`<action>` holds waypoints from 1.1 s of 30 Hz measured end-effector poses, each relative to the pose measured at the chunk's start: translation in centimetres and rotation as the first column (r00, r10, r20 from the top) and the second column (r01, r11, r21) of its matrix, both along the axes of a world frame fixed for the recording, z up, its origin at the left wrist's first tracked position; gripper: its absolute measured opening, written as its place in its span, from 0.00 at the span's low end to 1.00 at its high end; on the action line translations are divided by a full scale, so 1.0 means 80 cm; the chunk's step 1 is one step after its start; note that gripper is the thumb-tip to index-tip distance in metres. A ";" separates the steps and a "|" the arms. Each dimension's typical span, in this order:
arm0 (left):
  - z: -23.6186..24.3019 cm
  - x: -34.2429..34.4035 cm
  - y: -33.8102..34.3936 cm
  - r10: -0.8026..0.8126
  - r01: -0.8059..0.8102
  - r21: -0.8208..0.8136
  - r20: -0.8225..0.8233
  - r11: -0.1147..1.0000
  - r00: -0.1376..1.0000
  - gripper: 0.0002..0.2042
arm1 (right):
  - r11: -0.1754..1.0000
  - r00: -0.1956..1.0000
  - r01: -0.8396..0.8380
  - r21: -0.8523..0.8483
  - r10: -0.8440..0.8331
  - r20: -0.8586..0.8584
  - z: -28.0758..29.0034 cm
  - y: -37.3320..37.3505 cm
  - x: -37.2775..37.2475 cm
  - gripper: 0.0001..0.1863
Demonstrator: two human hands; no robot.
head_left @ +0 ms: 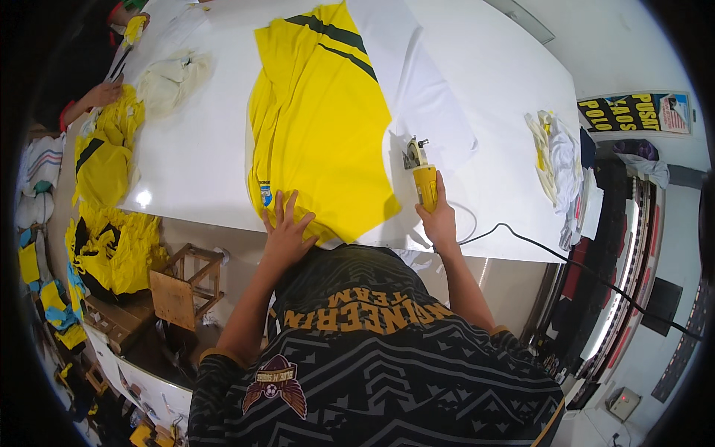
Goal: The person uses an electric fabric cutter to trim the edges of stacked yellow shirts on a white table. They repeatedly reposition the shirts and remove cut fabric pieces while another person works nearby.
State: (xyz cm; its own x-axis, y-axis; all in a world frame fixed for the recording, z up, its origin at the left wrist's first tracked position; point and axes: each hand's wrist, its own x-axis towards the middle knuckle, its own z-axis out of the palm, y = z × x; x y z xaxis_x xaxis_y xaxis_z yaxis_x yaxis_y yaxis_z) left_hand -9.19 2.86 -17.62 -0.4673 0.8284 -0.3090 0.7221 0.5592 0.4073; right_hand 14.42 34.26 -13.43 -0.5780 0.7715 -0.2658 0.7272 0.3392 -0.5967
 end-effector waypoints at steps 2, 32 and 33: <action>-0.003 0.003 0.003 -0.004 0.004 0.024 -0.015 1.000 1.000 0.31 | 0.998 1.000 -0.008 -0.062 0.009 0.027 0.014 0.005 -0.012 0.54; -0.004 0.025 0.044 0.059 -0.050 -0.071 0.132 0.996 0.990 0.40 | 0.996 0.995 -0.056 -0.076 0.062 0.075 0.021 0.087 -0.161 0.53; -0.001 0.025 0.045 0.064 -0.053 -0.078 0.140 0.996 0.988 0.41 | 0.995 0.996 -0.045 -0.093 0.052 0.079 0.022 0.091 -0.169 0.54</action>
